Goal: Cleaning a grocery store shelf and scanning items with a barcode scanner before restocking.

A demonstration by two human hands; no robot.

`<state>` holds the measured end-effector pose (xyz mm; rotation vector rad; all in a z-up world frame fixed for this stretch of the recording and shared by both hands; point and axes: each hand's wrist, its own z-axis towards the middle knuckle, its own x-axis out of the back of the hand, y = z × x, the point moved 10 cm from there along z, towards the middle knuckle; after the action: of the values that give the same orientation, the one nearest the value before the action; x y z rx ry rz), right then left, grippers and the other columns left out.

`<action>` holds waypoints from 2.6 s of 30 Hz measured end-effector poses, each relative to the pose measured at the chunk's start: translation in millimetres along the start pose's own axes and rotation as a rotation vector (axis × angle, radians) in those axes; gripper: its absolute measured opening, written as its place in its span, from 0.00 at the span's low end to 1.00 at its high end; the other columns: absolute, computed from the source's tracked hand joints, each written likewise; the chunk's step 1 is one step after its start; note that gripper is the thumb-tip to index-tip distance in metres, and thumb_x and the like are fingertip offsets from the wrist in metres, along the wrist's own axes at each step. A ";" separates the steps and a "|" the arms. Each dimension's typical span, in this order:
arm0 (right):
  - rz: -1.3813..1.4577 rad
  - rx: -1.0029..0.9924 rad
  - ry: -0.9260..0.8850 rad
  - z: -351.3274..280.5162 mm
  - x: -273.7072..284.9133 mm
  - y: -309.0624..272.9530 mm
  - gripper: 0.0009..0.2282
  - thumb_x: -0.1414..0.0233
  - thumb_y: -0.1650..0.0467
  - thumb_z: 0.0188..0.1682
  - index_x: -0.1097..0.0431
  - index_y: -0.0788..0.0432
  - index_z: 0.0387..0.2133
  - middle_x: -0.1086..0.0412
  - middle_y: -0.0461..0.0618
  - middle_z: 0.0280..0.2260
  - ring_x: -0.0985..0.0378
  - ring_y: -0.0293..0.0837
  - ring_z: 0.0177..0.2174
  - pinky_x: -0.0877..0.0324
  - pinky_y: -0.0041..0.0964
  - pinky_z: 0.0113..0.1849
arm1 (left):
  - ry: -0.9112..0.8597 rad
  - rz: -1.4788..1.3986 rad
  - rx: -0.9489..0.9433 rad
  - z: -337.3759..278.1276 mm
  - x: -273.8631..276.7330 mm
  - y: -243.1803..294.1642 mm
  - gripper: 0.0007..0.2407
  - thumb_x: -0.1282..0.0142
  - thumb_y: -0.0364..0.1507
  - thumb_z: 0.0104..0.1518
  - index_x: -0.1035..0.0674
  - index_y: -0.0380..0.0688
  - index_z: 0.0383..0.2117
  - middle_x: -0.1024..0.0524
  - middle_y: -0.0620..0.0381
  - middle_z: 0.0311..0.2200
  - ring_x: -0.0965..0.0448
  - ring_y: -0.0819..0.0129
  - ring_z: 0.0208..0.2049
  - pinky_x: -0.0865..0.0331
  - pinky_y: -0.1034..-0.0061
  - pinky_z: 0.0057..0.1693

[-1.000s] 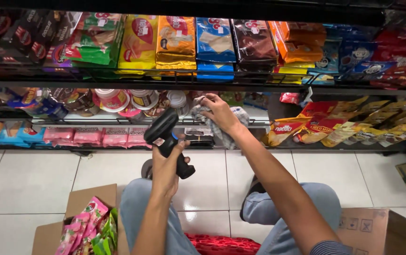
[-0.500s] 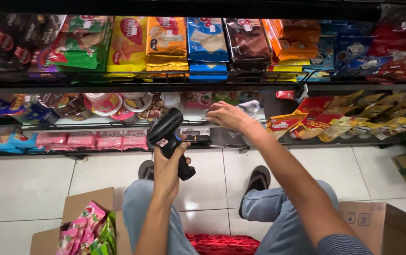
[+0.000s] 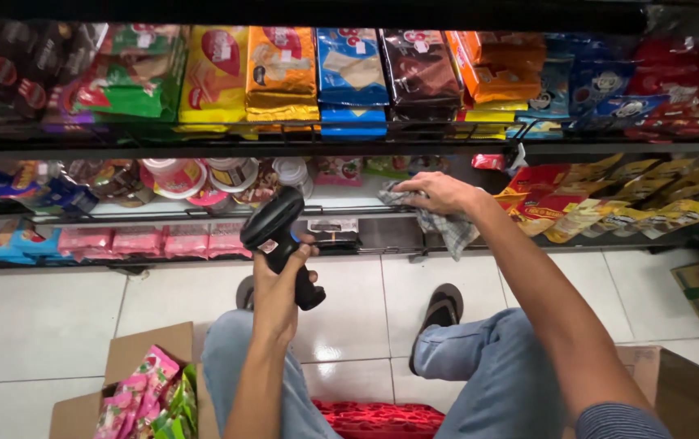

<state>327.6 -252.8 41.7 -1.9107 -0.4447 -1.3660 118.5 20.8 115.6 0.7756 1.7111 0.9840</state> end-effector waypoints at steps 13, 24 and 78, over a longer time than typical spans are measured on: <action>-0.315 -0.083 -0.176 29.5 -22.0 12.7 0.16 0.53 0.68 0.50 0.24 0.35 0.48 0.31 0.44 0.46 0.31 0.50 0.49 0.33 0.38 0.53 | -0.103 -0.034 0.084 6.7 -25.5 -20.1 0.12 0.41 0.25 0.57 0.26 0.43 0.46 0.21 0.57 0.40 0.21 0.71 0.38 0.27 0.76 0.33; -0.410 -0.464 -0.270 -82.6 2.7 105.2 0.16 0.52 0.69 0.52 0.24 0.33 0.48 0.33 0.53 0.50 0.30 0.56 0.51 0.33 0.46 0.55 | -0.071 0.094 0.034 2.6 -12.9 -7.8 0.14 0.39 0.27 0.56 0.27 0.44 0.46 0.21 0.58 0.38 0.21 0.74 0.35 0.27 0.79 0.33; -0.939 0.421 0.297 -29.8 -57.1 -109.9 0.16 0.44 0.71 0.42 0.25 0.51 0.46 0.31 0.57 0.52 0.27 0.49 0.49 0.28 0.40 0.51 | 0.031 -0.452 0.019 26.3 66.6 -3.1 0.08 0.44 0.26 0.62 0.30 0.43 0.43 0.27 0.58 0.34 0.27 0.71 0.35 0.31 0.77 0.37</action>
<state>215.2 -193.2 34.0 -1.1241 -1.4593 -1.8820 122.0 82.3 79.1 0.3576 1.8175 0.6698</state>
